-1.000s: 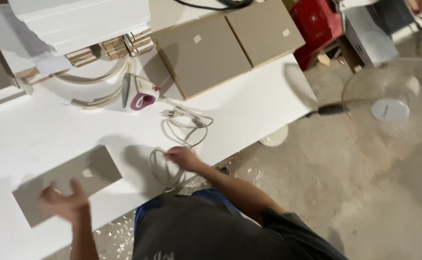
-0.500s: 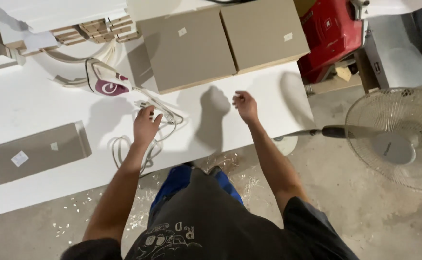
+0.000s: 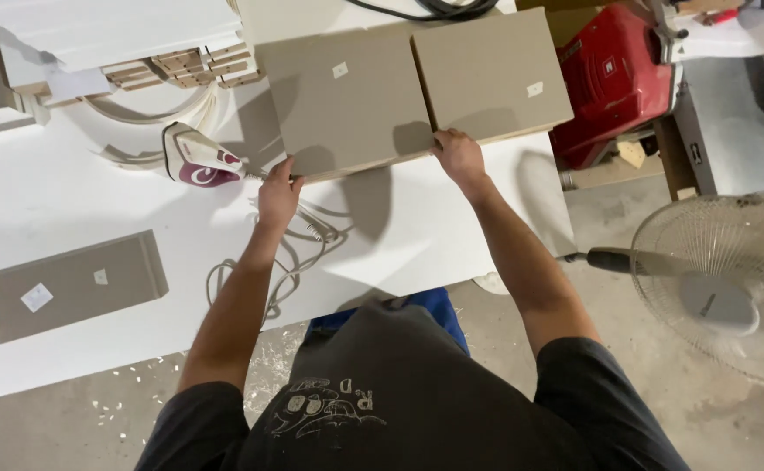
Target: Stacking and organizing flat wooden panels on a workbench
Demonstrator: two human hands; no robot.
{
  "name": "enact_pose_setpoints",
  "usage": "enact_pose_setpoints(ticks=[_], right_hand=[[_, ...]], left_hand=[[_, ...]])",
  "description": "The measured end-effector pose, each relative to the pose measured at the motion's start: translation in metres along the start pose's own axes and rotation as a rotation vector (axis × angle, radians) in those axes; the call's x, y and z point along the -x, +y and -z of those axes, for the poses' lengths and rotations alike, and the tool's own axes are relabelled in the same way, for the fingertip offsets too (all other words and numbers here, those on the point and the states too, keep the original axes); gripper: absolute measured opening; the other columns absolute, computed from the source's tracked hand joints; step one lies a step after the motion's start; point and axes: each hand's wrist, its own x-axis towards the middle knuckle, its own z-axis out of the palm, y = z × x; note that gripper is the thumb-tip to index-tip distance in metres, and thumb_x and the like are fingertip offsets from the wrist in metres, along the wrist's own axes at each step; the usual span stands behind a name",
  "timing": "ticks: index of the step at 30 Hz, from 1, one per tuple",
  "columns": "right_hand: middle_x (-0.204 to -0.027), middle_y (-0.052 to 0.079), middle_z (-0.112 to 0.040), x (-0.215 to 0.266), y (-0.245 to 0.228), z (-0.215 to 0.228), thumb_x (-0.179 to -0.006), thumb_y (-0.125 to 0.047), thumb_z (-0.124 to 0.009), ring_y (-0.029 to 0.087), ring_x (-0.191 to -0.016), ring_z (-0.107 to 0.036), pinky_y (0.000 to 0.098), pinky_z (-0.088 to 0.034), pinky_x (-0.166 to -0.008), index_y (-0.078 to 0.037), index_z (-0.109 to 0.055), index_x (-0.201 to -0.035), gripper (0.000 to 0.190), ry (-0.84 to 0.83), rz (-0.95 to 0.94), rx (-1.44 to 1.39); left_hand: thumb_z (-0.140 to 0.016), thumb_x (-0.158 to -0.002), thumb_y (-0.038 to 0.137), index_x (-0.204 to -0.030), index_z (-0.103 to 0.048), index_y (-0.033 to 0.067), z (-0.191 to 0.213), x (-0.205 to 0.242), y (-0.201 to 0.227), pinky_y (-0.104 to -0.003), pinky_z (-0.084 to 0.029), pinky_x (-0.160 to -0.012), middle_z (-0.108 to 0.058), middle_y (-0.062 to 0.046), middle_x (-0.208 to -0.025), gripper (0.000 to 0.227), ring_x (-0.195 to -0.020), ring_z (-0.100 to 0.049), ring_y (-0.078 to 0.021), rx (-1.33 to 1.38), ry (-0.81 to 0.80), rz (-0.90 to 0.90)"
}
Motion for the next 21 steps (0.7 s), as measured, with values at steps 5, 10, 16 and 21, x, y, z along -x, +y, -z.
enact_pose_setpoints(ticks=[5,10,16,21], right_hand=[[-0.092,0.001,-0.07,-0.007,0.0,-0.008,-0.094,-0.037,-0.074,0.024,-0.084,-0.075,0.0393,-0.063,-0.071,-0.021,-0.073,-0.114,0.025,0.028,-0.035,-0.012],[-0.093,0.007,-0.07,-0.002,-0.006,0.013,-0.088,-0.048,-0.079,0.03,-0.085,-0.075,0.0419,-0.061,-0.072,-0.013,-0.074,-0.109,0.042,0.18,0.154,-0.066],[-0.095,0.004,-0.066,-0.007,0.026,-0.02,-0.077,-0.035,-0.089,0.029,-0.091,-0.071,0.0403,-0.057,-0.081,-0.015,-0.077,-0.111,0.041,0.152,0.203,-0.029],[-0.093,0.0,-0.067,-0.012,0.023,-0.015,-0.079,-0.034,-0.088,0.026,-0.087,-0.073,0.0391,-0.059,-0.08,-0.02,-0.077,-0.112,0.038,0.124,0.193,-0.066]], left_hand=[[-0.069,-0.102,0.027,-0.147,-0.05,0.0047,0.004,-0.008,0.007,-0.05,-0.062,-0.078,-0.068,-0.022,-0.12,0.054,-0.093,-0.075,-0.038,0.027,0.018,0.083],[-0.08,-0.092,0.028,-0.155,-0.041,0.0053,0.032,-0.003,0.034,-0.051,-0.06,-0.085,-0.063,-0.026,-0.127,0.078,-0.105,-0.072,-0.0405,0.164,-0.045,0.158],[-0.076,-0.098,0.016,-0.163,-0.019,0.0067,0.013,-0.001,0.02,-0.045,-0.059,-0.101,-0.051,-0.026,-0.148,0.087,-0.123,-0.064,-0.0378,0.336,-0.14,0.328],[-0.076,-0.096,0.028,-0.157,-0.04,0.016,-0.004,-0.007,-0.003,-0.049,-0.054,-0.1,-0.072,-0.015,-0.126,0.071,-0.114,-0.07,-0.0317,0.143,-0.115,0.304]])
